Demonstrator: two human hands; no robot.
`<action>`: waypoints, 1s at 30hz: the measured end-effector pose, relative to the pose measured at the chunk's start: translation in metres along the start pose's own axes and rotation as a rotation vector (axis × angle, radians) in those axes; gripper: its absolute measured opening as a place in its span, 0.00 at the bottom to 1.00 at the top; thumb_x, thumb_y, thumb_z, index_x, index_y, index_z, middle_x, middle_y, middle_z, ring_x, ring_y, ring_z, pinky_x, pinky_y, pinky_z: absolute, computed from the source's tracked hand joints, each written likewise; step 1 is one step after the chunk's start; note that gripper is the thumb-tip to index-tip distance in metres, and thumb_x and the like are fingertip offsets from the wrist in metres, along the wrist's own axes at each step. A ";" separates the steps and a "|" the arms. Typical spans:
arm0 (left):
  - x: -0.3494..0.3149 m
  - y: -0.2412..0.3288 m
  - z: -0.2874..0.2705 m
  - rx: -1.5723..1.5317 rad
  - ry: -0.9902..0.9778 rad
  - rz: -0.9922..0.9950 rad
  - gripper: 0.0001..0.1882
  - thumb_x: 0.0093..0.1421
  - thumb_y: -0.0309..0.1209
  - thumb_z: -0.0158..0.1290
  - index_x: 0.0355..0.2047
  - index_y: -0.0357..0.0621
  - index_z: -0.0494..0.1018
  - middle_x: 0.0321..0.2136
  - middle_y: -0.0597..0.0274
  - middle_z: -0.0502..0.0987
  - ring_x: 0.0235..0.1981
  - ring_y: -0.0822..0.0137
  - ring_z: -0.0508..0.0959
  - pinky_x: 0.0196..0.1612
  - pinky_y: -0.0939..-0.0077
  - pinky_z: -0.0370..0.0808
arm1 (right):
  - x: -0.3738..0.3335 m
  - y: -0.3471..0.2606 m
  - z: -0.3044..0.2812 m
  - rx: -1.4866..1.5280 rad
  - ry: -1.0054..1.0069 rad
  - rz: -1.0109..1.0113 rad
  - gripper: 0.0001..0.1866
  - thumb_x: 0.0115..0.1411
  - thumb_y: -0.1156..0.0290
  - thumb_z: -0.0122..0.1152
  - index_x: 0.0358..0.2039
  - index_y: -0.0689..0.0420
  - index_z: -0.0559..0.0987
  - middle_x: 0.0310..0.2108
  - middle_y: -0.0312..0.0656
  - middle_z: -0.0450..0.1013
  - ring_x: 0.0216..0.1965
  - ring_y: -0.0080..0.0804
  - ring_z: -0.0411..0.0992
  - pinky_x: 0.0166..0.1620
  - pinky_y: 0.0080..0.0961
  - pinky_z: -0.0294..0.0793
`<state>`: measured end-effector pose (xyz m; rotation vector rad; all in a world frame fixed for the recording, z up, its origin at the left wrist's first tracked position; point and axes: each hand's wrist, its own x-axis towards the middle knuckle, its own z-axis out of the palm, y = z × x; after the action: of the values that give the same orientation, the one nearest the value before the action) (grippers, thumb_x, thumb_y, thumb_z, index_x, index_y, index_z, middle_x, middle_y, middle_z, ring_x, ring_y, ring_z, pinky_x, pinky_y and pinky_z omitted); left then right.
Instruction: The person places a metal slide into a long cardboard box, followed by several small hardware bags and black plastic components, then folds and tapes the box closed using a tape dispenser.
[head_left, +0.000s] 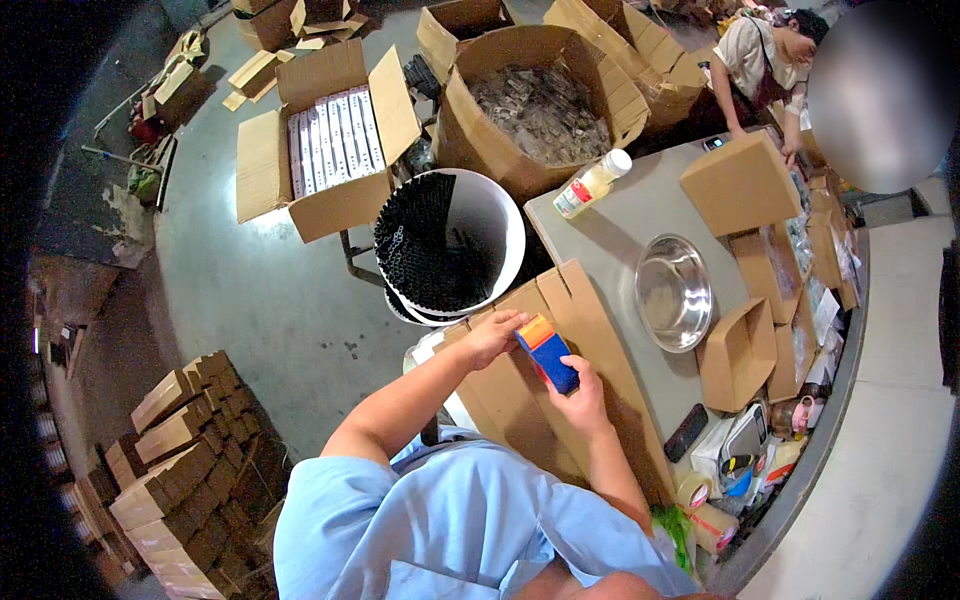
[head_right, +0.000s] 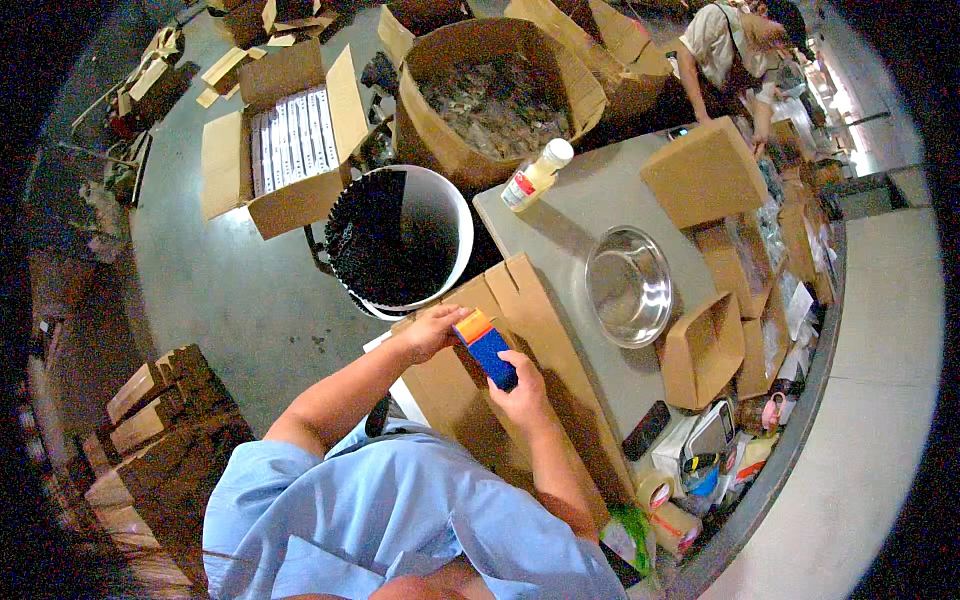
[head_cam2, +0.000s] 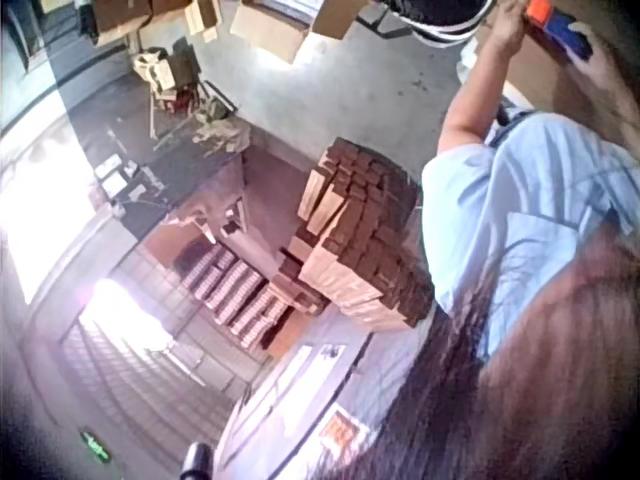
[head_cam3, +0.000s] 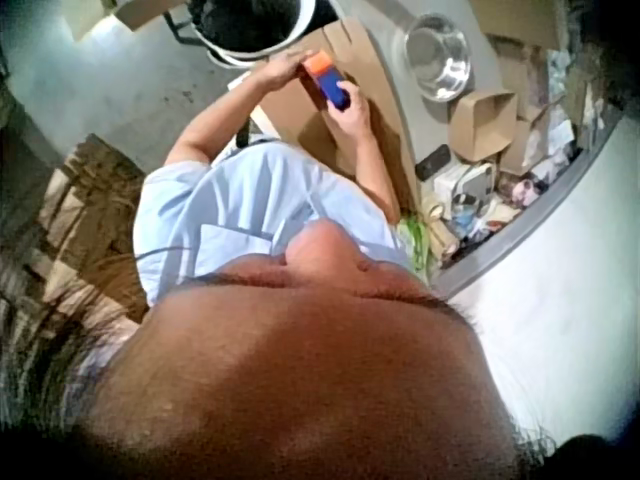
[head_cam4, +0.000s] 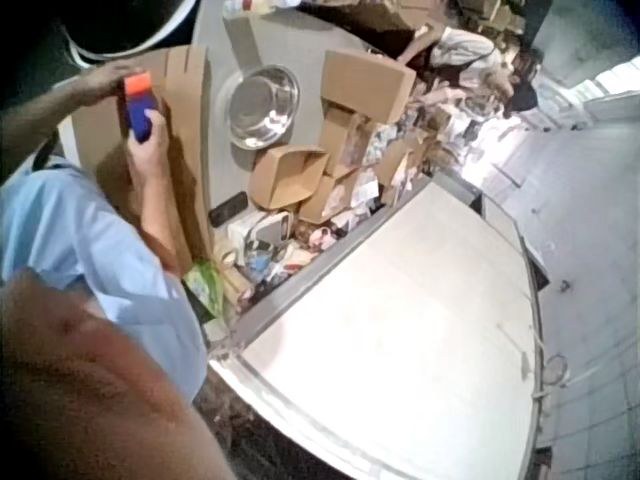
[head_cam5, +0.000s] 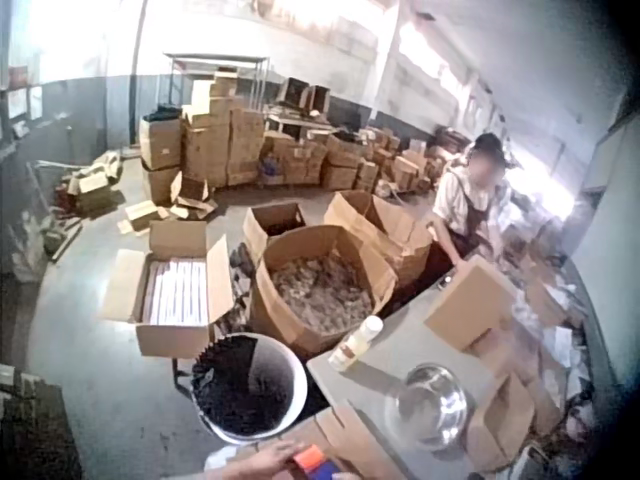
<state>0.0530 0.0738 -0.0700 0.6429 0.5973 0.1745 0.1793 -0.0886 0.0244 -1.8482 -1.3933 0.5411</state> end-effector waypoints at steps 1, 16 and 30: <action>-0.002 0.004 0.005 0.002 -0.008 -0.008 0.15 0.63 0.41 0.44 0.40 0.44 0.70 0.35 0.67 0.74 0.36 0.73 0.74 0.40 0.77 0.72 | -0.001 0.002 0.000 0.011 -0.017 0.019 0.26 0.42 0.76 0.67 0.43 0.55 0.68 0.37 0.50 0.71 0.39 0.47 0.71 0.43 0.35 0.71; 0.023 -0.013 -0.001 0.978 0.420 0.230 0.18 0.58 0.40 0.48 0.23 0.36 0.74 0.23 0.46 0.76 0.26 0.51 0.77 0.31 0.61 0.73 | -0.038 -0.024 -0.059 -0.341 -0.210 0.205 0.26 0.44 0.68 0.63 0.47 0.50 0.73 0.29 0.50 0.72 0.31 0.48 0.73 0.35 0.36 0.74; 0.000 -0.027 0.044 1.272 0.398 0.361 0.22 0.53 0.46 0.54 0.41 0.42 0.74 0.30 0.44 0.77 0.33 0.48 0.77 0.38 0.60 0.73 | -0.012 -0.032 -0.062 -0.523 -0.447 0.312 0.29 0.42 0.64 0.59 0.50 0.40 0.72 0.33 0.49 0.69 0.34 0.50 0.71 0.39 0.42 0.72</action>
<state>0.0774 0.0298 -0.0577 1.9853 0.9556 0.2547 0.1997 -0.1148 0.0871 -2.5027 -1.6553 0.8470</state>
